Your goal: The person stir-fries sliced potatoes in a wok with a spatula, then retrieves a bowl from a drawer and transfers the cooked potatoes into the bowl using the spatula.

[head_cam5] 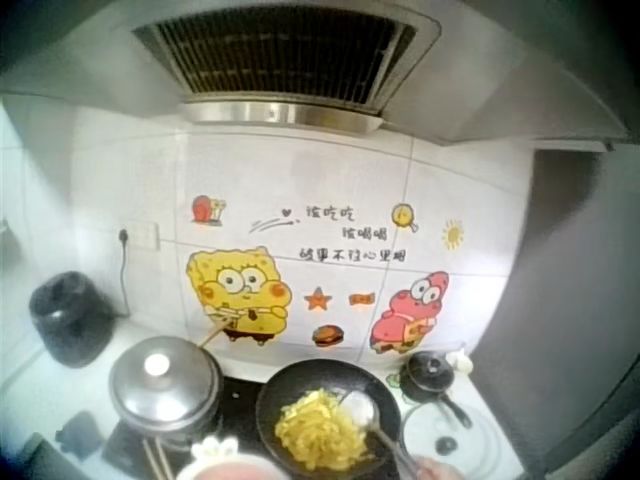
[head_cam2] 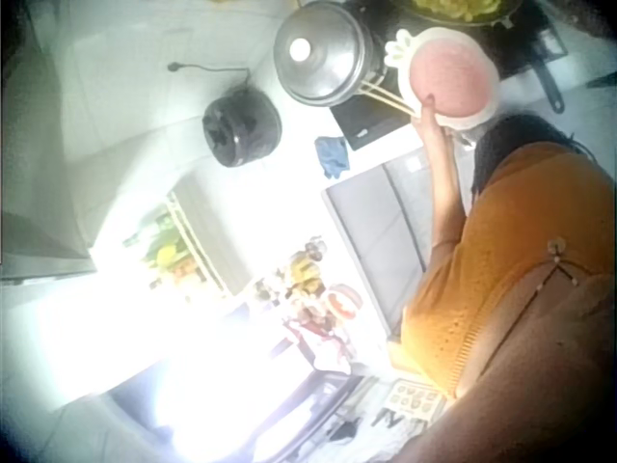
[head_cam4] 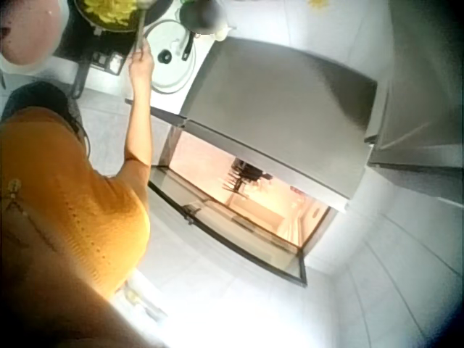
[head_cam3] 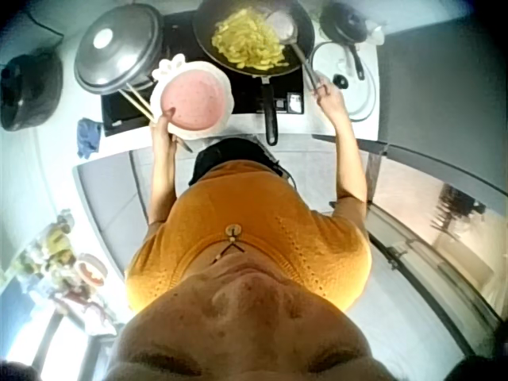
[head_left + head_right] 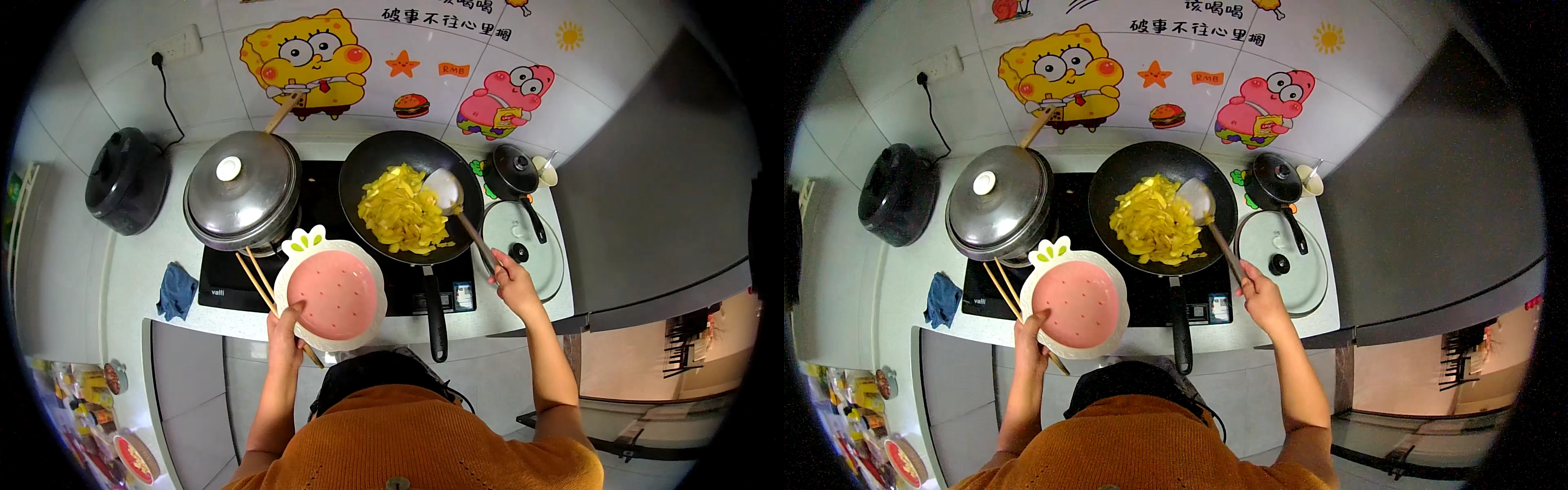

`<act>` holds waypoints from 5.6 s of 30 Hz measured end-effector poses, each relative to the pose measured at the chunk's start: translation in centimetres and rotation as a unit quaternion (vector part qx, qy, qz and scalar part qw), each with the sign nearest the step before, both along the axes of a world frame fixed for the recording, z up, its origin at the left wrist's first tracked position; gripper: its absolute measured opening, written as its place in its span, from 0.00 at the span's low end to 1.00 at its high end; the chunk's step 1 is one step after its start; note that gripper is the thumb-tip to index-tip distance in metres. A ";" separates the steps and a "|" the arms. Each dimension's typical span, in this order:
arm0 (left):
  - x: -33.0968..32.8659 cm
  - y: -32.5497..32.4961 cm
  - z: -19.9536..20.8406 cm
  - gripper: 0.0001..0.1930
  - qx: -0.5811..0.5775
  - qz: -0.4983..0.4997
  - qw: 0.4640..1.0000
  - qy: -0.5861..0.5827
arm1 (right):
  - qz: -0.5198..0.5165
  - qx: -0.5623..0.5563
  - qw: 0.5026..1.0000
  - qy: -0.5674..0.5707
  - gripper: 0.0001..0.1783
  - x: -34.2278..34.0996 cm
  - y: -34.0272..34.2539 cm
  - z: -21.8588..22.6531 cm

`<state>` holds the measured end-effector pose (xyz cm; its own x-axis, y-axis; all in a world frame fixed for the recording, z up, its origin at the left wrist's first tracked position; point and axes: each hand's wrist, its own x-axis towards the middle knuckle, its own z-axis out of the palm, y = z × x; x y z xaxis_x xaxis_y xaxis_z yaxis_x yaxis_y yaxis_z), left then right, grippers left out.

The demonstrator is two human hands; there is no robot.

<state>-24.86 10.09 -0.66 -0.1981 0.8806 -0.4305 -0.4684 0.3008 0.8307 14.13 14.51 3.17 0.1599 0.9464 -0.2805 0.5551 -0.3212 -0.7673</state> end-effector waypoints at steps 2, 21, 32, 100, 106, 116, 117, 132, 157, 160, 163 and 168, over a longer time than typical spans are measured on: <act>0.0 0.1 -0.1 0.07 0.007 0.007 1.000 -0.007 | 0.005 0.065 0.997 -0.048 0.21 1.0 -0.1 -0.9; 0.2 0.0 -0.2 0.10 -0.004 0.058 0.998 -0.030 | 0.045 0.117 0.966 -0.228 0.21 2.6 2.5 0.3; 0.6 0.0 -0.3 0.14 -0.013 0.058 0.998 -0.023 | 0.077 0.142 0.967 -0.196 0.20 3.4 4.1 -2.9; 0.7 -0.4 0.4 0.14 -0.004 0.075 0.996 -0.041 | 0.236 -0.183 0.952 -0.072 0.24 2.6 6.6 11.2; 1.1 0.0 0.5 0.13 0.000 0.081 0.996 -0.042 | 0.118 -0.257 0.954 0.102 0.25 0.3 6.7 4.9; 0.9 0.1 1.6 0.12 0.004 0.072 0.997 -0.028 | 0.066 -0.278 0.915 0.286 0.25 -0.2 5.3 1.5; 0.8 0.2 1.5 0.12 0.011 0.061 0.998 -0.027 | 0.061 -0.269 0.910 0.309 0.25 -1.0 5.3 0.7; 1.4 2.6 4.4 0.06 0.032 0.023 0.999 -0.016 | 0.040 -0.116 0.955 0.270 0.24 -1.0 1.3 -0.7; 8.7 7.8 5.9 0.14 0.092 -0.044 0.986 -0.132 | 0.292 0.221 0.918 -0.152 0.25 -0.1 -4.8 14.6; 8.5 7.7 5.7 0.15 0.099 -0.039 0.986 -0.130 | 0.294 0.236 0.900 -0.219 0.26 -0.6 -5.2 14.7; 8.6 7.0 6.3 0.16 0.110 -0.016 0.987 -0.119 | 0.306 0.287 0.843 -0.337 0.27 -1.1 -5.2 14.8; 9.0 6.9 4.9 0.17 0.132 0.004 0.978 -0.164 | 0.311 0.339 0.791 -0.402 0.29 -1.2 -5.4 14.3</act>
